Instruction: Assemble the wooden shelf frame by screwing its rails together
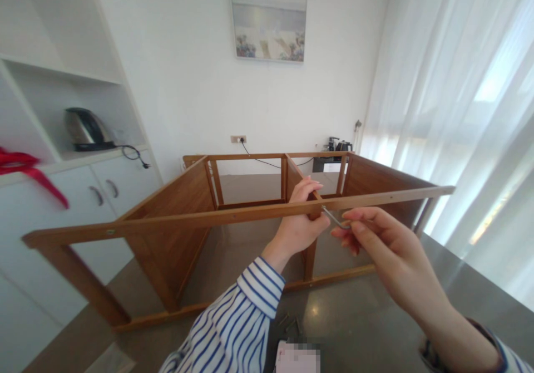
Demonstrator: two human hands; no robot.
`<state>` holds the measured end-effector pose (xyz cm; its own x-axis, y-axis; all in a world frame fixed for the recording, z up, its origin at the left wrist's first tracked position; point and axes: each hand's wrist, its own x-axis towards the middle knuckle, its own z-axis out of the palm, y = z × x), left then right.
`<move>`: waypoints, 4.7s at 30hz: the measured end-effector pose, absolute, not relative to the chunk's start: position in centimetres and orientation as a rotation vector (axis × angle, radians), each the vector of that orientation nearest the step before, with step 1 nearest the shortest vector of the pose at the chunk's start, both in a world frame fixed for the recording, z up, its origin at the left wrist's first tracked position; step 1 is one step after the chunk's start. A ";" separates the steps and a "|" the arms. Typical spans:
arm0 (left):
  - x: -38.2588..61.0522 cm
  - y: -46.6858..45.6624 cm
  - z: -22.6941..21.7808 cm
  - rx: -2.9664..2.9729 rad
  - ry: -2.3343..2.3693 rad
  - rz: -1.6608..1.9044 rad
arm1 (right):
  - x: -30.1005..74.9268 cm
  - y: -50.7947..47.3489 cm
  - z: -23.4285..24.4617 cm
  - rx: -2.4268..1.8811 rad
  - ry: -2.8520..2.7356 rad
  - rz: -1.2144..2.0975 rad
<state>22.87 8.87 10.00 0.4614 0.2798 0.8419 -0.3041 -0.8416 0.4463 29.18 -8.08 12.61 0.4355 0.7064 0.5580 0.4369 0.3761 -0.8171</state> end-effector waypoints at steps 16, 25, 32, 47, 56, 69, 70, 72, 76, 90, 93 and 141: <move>23.0 9.2 9.8 2.187 -0.043 1.415 | 31.5 -9.3 14.2 -1.386 -2.052 -1.089; 23.0 8.9 10.0 2.184 -0.009 1.414 | 28.7 -9.4 14.7 -1.567 -1.791 -0.894; 23.0 9.1 9.9 2.174 -0.048 1.425 | 28.2 -8.9 13.8 -1.610 -1.338 -0.023; 22.8 8.9 10.1 2.160 -0.012 1.401 | 28.7 -8.1 13.1 -1.430 -1.251 0.098; 22.9 9.0 10.1 2.158 -0.027 1.413 | 29.7 -8.0 14.8 -1.373 -1.842 -0.707; 22.9 8.9 10.0 2.169 -0.026 1.421 | 28.8 -7.6 13.1 -1.353 -1.186 0.012; 22.9 8.9 10.0 2.170 -0.030 1.420 | 28.7 -7.5 12.9 -1.323 -1.144 0.067; 22.9 8.9 10.0 2.173 -0.028 1.414 | 28.8 -7.4 12.6 -1.291 -1.093 0.138; 22.9 9.0 10.0 2.180 -0.019 1.411 | 29.4 -7.6 12.2 -1.395 -1.205 -0.059; 22.9 8.8 10.2 2.164 -0.013 1.413 | 28.1 -8.2 13.4 -1.593 -1.522 -0.494; 22.9 8.9 10.1 2.153 -0.021 1.414 | 27.6 -7.7 13.0 -1.530 -1.311 -0.009; 22.9 9.1 10.0 2.176 -0.051 1.427 | 29.5 -8.3 12.5 -1.511 -1.539 -0.500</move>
